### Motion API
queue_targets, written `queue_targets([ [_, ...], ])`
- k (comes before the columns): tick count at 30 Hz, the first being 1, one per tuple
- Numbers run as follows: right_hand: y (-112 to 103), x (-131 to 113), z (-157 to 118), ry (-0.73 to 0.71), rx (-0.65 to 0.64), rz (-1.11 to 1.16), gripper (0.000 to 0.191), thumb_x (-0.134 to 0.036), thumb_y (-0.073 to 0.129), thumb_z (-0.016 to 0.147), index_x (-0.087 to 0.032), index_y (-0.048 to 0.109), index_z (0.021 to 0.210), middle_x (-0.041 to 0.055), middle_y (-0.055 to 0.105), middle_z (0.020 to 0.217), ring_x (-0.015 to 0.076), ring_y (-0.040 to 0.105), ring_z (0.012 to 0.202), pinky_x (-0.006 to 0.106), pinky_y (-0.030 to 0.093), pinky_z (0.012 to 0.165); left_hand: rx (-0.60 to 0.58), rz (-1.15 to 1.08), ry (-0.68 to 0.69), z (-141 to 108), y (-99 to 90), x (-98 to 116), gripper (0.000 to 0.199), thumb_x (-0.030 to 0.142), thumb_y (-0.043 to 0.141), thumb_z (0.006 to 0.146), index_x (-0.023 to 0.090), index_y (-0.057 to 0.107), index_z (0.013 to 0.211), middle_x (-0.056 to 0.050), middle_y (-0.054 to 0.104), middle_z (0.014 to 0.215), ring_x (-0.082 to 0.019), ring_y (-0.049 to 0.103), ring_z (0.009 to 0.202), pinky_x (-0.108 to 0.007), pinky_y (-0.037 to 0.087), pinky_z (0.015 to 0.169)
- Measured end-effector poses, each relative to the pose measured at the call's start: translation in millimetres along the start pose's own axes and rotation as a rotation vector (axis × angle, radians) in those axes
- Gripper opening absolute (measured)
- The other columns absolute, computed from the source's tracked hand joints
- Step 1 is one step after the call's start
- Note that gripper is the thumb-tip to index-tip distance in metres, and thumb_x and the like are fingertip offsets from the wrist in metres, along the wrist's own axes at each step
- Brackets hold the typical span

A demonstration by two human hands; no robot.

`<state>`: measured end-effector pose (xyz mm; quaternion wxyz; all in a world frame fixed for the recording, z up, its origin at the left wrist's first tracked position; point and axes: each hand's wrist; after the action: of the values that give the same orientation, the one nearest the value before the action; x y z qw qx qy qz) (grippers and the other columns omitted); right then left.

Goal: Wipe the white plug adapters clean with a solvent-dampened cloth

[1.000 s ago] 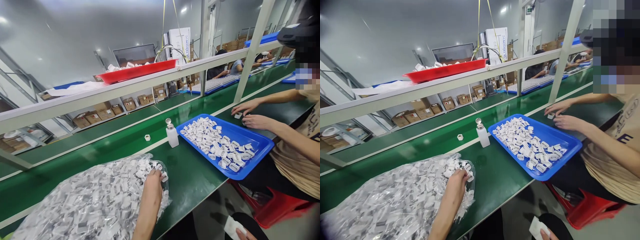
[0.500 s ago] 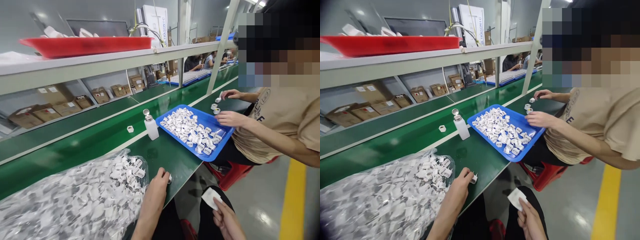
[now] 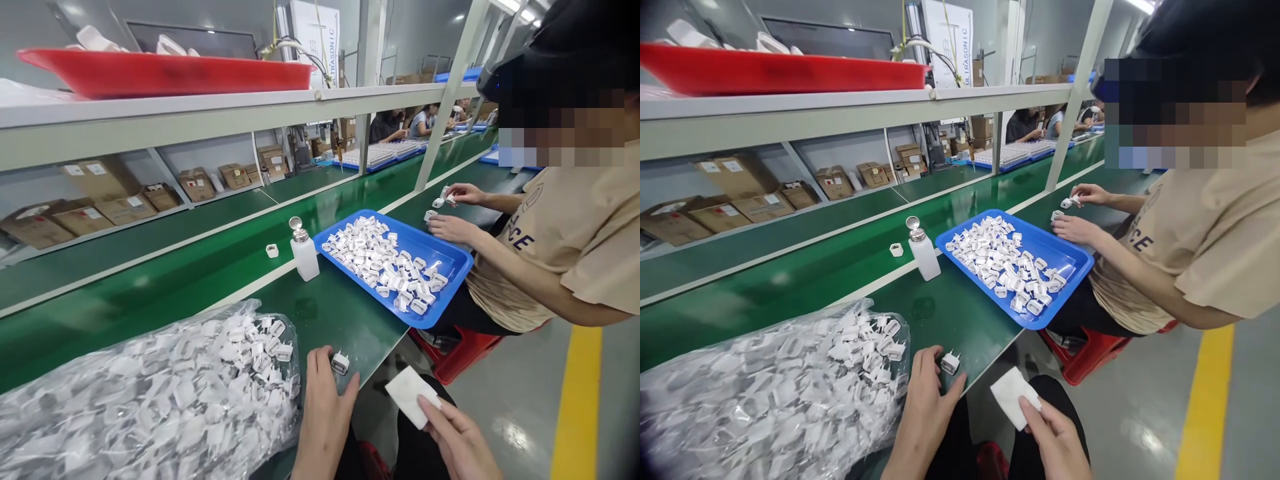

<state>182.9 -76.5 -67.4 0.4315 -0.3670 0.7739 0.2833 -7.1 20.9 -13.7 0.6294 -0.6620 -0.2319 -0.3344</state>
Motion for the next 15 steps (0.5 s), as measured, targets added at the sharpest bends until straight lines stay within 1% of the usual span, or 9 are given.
queue_targets([
  [2,10.7,-4.8,3.4,-0.108,-0.004,-0.106,0.047,-0.062,0.079,0.072,-0.016,0.075,0.078,0.0055,0.071,0.078,0.0236,0.067,0.079,0.028,0.056,0.072,0.044,-0.011,0.009,2.7,3.9,-5.4,0.03,0.033,0.05,0.095,0.017,0.055,0.12,-0.012,0.056,0.114,-0.028,0.062,0.099,-0.042,0.054,0.083],
  [4,21.2,-10.3,6.7,-0.257,0.016,-0.207,0.049,-0.064,0.072,0.08,-0.015,0.076,0.083,0.0062,0.07,0.082,0.022,0.066,0.079,0.025,0.056,0.072,0.026,-0.03,0.025,4.7,4.8,-14.1,0.025,0.03,0.047,0.096,0.019,0.059,0.116,-0.011,0.06,0.11,-0.028,0.063,0.101,-0.043,0.054,0.084],
  [6,30.4,-13.9,10.2,-0.451,0.023,-0.326,0.046,-0.059,0.065,0.088,-0.016,0.078,0.094,0.008,0.069,0.089,0.0215,0.066,0.081,0.023,0.054,0.068,-0.016,-0.056,0.059,5.1,4.1,-24.0,0.026,0.028,0.046,0.097,0.021,0.062,0.117,-0.011,0.064,0.112,-0.027,0.064,0.1,-0.042,0.054,0.086],
  [8,38.5,-13.1,14.2,-0.657,0.031,-0.474,0.037,-0.048,0.06,0.096,-0.019,0.078,0.109,0.0098,0.068,0.099,0.0206,0.066,0.084,0.022,0.053,0.064,-0.036,-0.074,0.107,4.3,3.5,-32.4,0.03,0.026,0.046,0.097,0.022,0.064,0.121,-0.012,0.066,0.117,-0.026,0.065,0.098,-0.042,0.055,0.086],
  [10,46.6,-8.3,18.1,-0.857,0.012,-0.626,0.032,-0.036,0.055,0.101,-0.025,0.075,0.123,0.0108,0.066,0.11,0.0204,0.065,0.091,0.025,0.055,0.071,-0.03,-0.076,0.139,2.6,3.9,-37.7,0.034,0.025,0.047,0.096,0.019,0.064,0.125,-0.013,0.068,0.116,-0.025,0.067,0.093,-0.041,0.056,0.085],
  [12,55.0,-2.1,20.9,-1.026,-0.05,-0.752,0.037,-0.026,0.05,0.102,-0.031,0.067,0.134,0.0107,0.064,0.123,0.0224,0.064,0.103,0.031,0.057,0.084,-0.012,-0.065,0.142,0.6,5.0,-40.4,0.037,0.028,0.048,0.097,0.016,0.064,0.128,-0.014,0.07,0.111,-0.024,0.068,0.086,-0.04,0.058,0.081],
  [13,58.9,0.6,21.7,-1.092,-0.097,-0.81,0.04,-0.023,0.049,0.102,-0.033,0.064,0.138,0.0101,0.063,0.129,0.0236,0.062,0.111,0.034,0.057,0.09,0.004,-0.055,0.145,-0.3,5.7,-41.8,0.037,0.03,0.049,0.097,0.016,0.064,0.128,-0.014,0.071,0.11,-0.023,0.068,0.083,-0.039,0.059,0.079],
  [15,65.3,4.0,22.2,-1.175,-0.201,-0.915,0.045,-0.019,0.049,0.102,-0.033,0.058,0.143,0.0074,0.062,0.14,0.0246,0.058,0.121,0.037,0.056,0.098,0.059,-0.028,0.173,-1.6,7.9,-46.6,0.036,0.03,0.05,0.097,0.017,0.066,0.126,-0.014,0.07,0.113,-0.023,0.069,0.083,-0.037,0.06,0.077],
])
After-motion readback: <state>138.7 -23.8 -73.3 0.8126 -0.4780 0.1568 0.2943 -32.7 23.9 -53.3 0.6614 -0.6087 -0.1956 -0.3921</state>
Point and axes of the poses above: each hand's wrist, its own z-axis towards the middle knuckle, its own y-axis out of the palm, x = y × z
